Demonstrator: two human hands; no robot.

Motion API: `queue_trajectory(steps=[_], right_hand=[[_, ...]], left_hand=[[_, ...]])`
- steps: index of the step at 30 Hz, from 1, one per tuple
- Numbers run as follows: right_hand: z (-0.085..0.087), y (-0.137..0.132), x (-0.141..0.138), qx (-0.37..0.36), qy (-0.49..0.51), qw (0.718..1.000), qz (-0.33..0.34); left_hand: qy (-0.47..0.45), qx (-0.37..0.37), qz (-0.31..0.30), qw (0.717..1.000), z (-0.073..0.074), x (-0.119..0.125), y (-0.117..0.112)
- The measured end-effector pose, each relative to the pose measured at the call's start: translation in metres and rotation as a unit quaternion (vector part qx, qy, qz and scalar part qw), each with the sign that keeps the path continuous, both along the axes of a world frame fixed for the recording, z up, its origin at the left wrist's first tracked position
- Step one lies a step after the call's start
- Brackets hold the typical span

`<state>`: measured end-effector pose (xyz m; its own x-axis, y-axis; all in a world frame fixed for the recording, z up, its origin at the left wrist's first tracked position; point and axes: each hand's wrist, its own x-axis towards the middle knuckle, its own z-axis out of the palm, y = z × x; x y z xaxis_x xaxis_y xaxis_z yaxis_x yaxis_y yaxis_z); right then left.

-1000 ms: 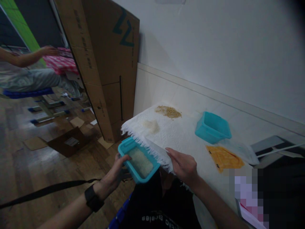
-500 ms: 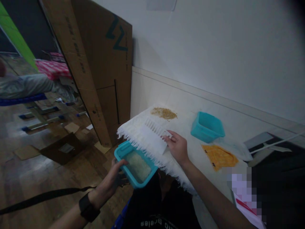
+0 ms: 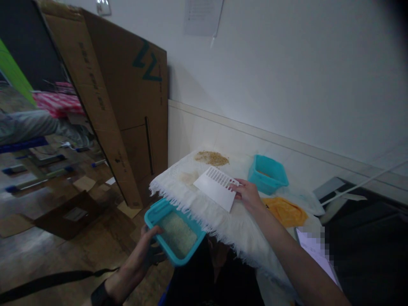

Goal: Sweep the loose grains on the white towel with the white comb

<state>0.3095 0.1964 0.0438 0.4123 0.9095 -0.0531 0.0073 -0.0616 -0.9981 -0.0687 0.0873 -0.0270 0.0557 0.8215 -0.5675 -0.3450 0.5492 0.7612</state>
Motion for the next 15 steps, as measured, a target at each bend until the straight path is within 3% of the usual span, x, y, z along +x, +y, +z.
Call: queue_trajectory(steps=[4,8,15], right_hand=[[0.005,0.007,0.011,0.022,-0.001,0.999,-0.033],[-0.004,0.009,0.006,0.034,-0.019,0.998,-0.046],[-0.014,-0.015,-0.013,0.06,-0.086,0.994,-0.026]], left_hand=[[-0.001,0.018,-0.005,1.0,-0.002,-0.002,-0.002],[-0.005,0.023,-0.008,1.0,0.0,-0.002,-0.002],[0.017,0.01,-0.012,1.0,0.001,-0.002,0.0]])
